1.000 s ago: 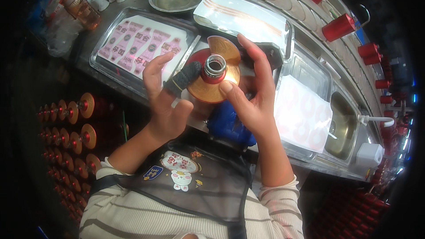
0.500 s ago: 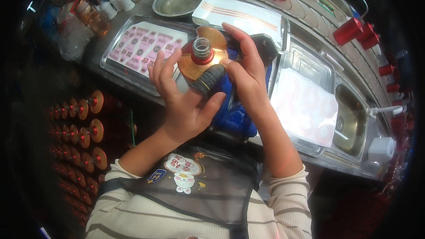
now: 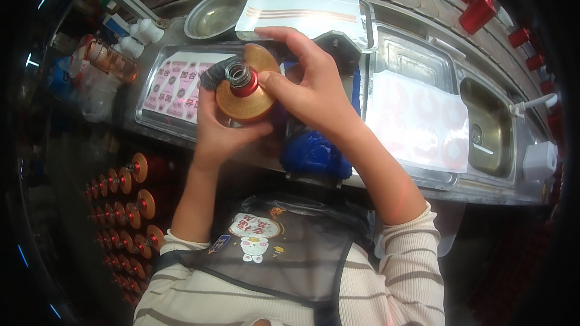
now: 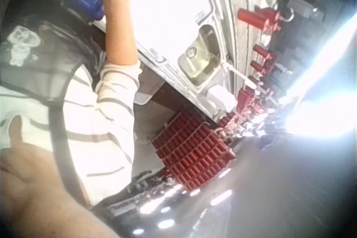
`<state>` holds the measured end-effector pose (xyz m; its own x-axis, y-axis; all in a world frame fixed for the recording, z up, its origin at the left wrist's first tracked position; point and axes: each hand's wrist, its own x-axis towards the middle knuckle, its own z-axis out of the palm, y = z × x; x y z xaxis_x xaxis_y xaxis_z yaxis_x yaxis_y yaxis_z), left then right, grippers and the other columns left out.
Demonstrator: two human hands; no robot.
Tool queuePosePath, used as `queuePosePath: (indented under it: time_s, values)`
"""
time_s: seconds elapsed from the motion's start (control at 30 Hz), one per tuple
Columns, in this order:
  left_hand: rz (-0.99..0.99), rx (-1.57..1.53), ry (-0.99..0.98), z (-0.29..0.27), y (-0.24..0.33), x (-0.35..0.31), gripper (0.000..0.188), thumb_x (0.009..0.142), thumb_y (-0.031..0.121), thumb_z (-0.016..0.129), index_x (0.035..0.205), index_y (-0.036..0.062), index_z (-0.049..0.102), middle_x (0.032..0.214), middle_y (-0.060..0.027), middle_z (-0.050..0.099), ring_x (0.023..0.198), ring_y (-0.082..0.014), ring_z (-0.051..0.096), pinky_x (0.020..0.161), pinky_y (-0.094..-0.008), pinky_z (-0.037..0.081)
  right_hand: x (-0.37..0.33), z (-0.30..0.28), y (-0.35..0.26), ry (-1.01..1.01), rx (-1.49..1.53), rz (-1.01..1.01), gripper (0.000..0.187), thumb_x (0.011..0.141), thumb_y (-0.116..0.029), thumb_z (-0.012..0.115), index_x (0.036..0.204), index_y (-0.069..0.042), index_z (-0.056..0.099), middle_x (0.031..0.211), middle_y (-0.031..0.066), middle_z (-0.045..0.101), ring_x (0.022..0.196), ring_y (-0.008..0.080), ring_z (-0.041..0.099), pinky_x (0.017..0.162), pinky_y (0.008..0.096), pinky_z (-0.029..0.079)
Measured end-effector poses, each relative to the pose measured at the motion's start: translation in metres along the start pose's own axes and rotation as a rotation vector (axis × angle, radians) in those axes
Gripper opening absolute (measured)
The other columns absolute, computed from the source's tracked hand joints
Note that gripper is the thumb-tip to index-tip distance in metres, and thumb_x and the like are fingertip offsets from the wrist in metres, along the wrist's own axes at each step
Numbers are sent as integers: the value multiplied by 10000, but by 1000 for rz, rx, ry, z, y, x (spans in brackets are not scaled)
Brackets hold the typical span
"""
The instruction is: The person wraps a red cylindrical container with a copper-colored band, secures it, and then places a gold-colored cap on top. The person repeats this process with a second red container, handling each item individually at a stainless steel workstation.
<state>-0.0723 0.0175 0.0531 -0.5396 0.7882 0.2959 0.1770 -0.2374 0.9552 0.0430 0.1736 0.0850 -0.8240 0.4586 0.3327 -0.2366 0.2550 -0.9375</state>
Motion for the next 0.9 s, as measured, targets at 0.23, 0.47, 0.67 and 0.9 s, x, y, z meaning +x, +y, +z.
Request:
queuePosePath:
  time_s: [0.23, 0.47, 0.67, 0.9]
  values:
    - [74, 276, 26, -6, -1, -11, 1076, 538, 145, 985, 1424, 49, 381, 1410, -113, 496, 1327, -246, 486, 1114, -403, 409, -9, 18, -6, 66, 75, -44, 648, 856, -95, 763, 1431, -24, 474, 1384, 76, 554, 1025, 84, 641, 763, 193, 524]
    - [-56, -257, -104, -16, 16, -5, 931, 545, 120, 967, 1346, 89, 493, 1367, -105, 516, 1299, -245, 500, 1097, -388, 408, -11, 9, -14, 66, 77, 118, 635, 843, -6, 710, 1429, 1, 464, 1410, 69, 519, 719, -24, 539, 639, 135, 440]
    - [52, -25, -54, -14, 8, 1, 858, 595, 77, 924, 1347, 88, 512, 1324, -99, 559, 1243, -243, 546, 1068, -377, 430, -12, 14, -11, 117, 146, 57, 644, 835, 47, 673, 1435, 23, 443, 1472, 128, 481, 908, 46, 632, 739, 173, 509]
    - [17, 10, -144, -20, 5, 3, 925, 590, 58, 935, 1392, 68, 473, 1388, -88, 545, 1274, -206, 538, 1098, -358, 401, -16, 18, -10, 206, 211, 41, 641, 796, 77, 618, 1414, -17, 479, 1311, 29, 561, 595, -39, 425, 541, 145, 340]
